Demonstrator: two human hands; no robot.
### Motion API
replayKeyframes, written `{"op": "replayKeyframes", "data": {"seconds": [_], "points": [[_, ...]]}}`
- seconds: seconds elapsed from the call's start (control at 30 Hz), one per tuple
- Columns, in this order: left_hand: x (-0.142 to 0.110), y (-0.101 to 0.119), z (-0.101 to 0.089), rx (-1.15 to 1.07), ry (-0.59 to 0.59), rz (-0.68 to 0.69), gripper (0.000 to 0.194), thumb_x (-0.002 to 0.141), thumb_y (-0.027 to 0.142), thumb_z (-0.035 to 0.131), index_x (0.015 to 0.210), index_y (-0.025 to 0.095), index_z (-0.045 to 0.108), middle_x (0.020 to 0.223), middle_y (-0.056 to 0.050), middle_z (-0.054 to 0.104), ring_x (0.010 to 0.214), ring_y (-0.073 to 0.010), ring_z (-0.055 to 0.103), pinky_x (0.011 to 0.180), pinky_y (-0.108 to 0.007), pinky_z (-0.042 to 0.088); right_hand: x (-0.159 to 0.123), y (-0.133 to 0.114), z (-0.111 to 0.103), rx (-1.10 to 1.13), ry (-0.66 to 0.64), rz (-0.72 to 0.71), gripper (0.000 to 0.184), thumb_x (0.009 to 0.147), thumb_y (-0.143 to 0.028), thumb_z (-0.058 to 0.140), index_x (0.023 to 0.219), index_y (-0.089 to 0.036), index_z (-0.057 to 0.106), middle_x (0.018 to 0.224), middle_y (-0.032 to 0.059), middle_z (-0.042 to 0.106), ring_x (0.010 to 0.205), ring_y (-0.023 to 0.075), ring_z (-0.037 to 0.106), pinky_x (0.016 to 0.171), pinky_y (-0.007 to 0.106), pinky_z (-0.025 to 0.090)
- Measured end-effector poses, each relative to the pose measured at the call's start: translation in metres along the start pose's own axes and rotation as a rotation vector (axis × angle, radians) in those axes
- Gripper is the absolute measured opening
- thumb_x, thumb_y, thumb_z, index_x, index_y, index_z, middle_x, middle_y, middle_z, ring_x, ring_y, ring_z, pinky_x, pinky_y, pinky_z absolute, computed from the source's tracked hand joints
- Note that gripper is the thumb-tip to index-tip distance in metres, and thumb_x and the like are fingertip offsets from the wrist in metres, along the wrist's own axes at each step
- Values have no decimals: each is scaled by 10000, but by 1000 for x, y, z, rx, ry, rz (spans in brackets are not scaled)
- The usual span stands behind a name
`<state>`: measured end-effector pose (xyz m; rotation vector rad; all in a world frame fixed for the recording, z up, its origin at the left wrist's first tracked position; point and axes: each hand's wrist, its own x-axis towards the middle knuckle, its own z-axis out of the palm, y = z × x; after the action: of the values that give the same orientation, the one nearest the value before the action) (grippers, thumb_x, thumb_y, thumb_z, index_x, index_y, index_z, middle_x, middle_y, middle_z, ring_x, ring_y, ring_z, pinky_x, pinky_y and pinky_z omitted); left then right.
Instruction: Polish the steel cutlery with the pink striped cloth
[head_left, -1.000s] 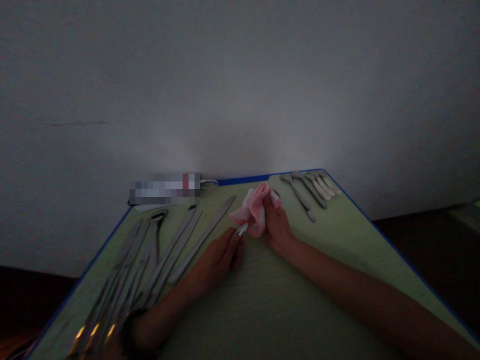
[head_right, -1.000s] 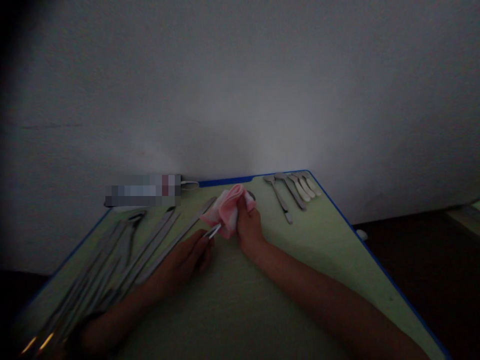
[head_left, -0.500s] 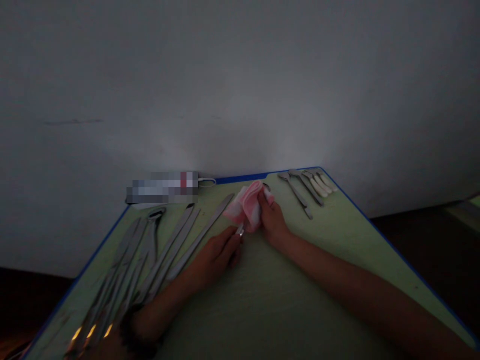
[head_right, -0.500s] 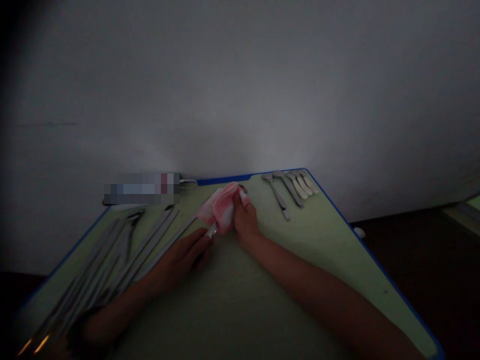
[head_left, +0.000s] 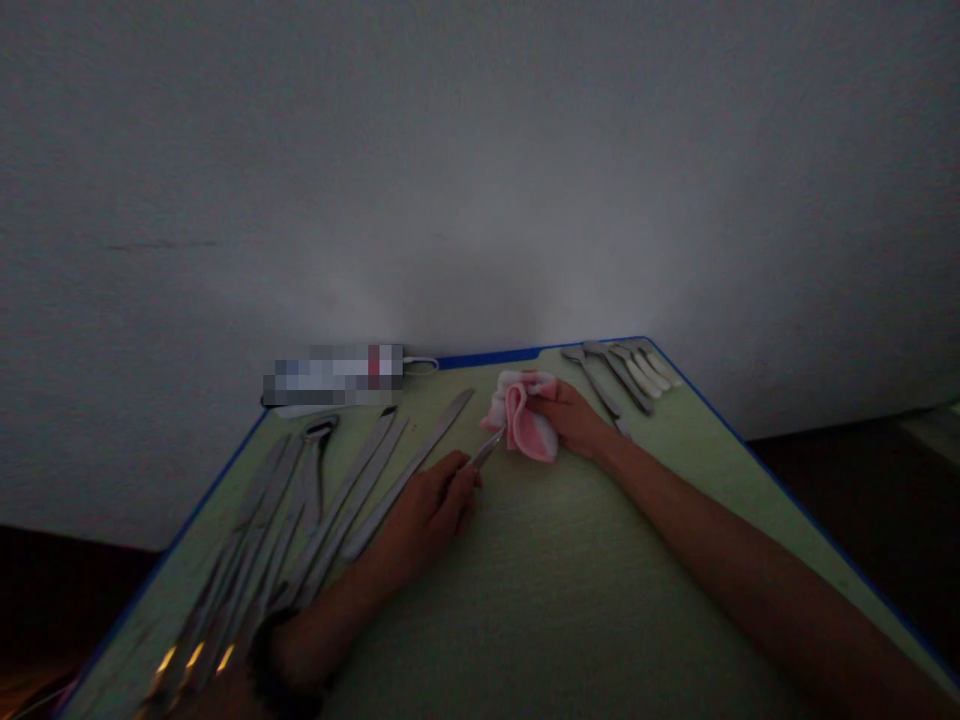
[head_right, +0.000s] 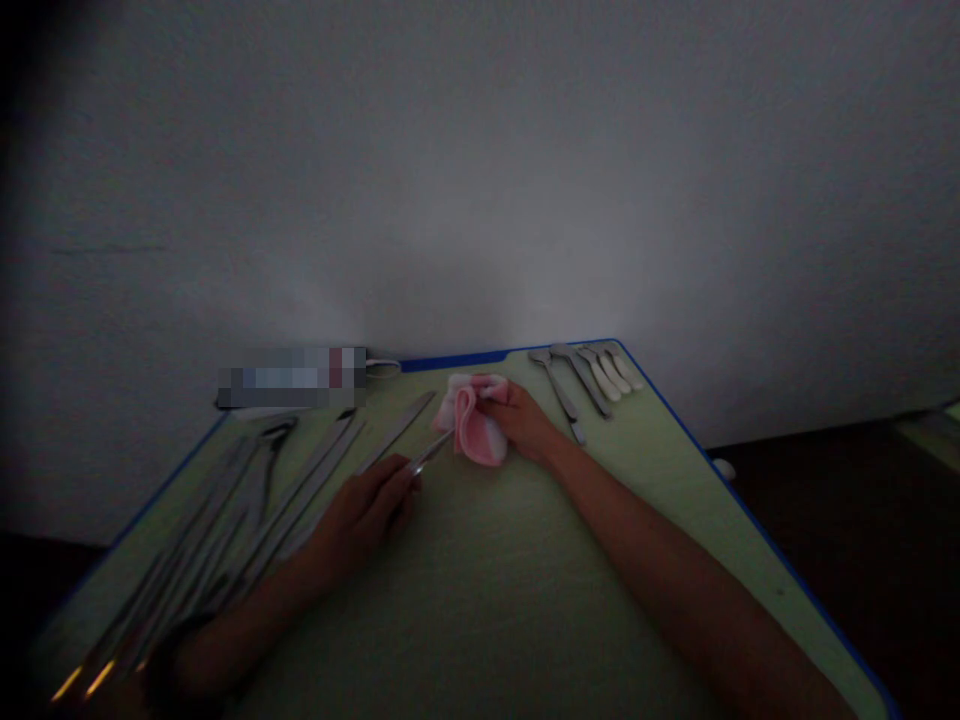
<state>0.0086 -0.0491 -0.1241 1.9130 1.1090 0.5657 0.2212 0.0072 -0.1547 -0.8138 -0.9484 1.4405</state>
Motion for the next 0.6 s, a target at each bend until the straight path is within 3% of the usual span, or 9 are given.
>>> {"op": "replayKeyframes", "data": {"seconds": [0.13,0.23,0.37,0.47,0.6], "points": [[0,7,-3,105,-90,53,337,923,397,299,843,171,536,523,53,476,472,-102,465,485,-208,355,1,1,6,4,129,-6,302,635,-371,697,854,-171,640,768,15,677,657,134,605,690,300,474],[1,5,0,201,-180,149,313,911,396,338,932,189,572,662,20,574,580,-118,526,544,-214,377,-3,0,15,44,236,21,305,650,-424,671,798,-161,631,756,23,671,644,137,595,661,293,468],[5,-4,7,347,-86,161,277,889,378,386,865,186,583,765,-18,614,669,-152,549,600,-241,386,-14,8,38,95,342,-11,304,672,-459,637,785,-177,615,708,-7,645,618,123,574,614,254,441],[6,-7,10,369,-33,126,265,892,364,374,835,182,558,717,-13,605,631,-151,539,581,-242,377,-21,18,53,75,319,-13,317,688,-489,611,744,-177,602,630,-17,613,544,109,531,539,235,408],[7,-6,10,331,-33,112,254,894,368,376,836,183,541,681,2,601,588,-136,529,558,-235,371,-24,22,55,9,255,49,369,692,-548,581,664,-180,568,502,-29,544,411,94,438,429,231,333]]}}
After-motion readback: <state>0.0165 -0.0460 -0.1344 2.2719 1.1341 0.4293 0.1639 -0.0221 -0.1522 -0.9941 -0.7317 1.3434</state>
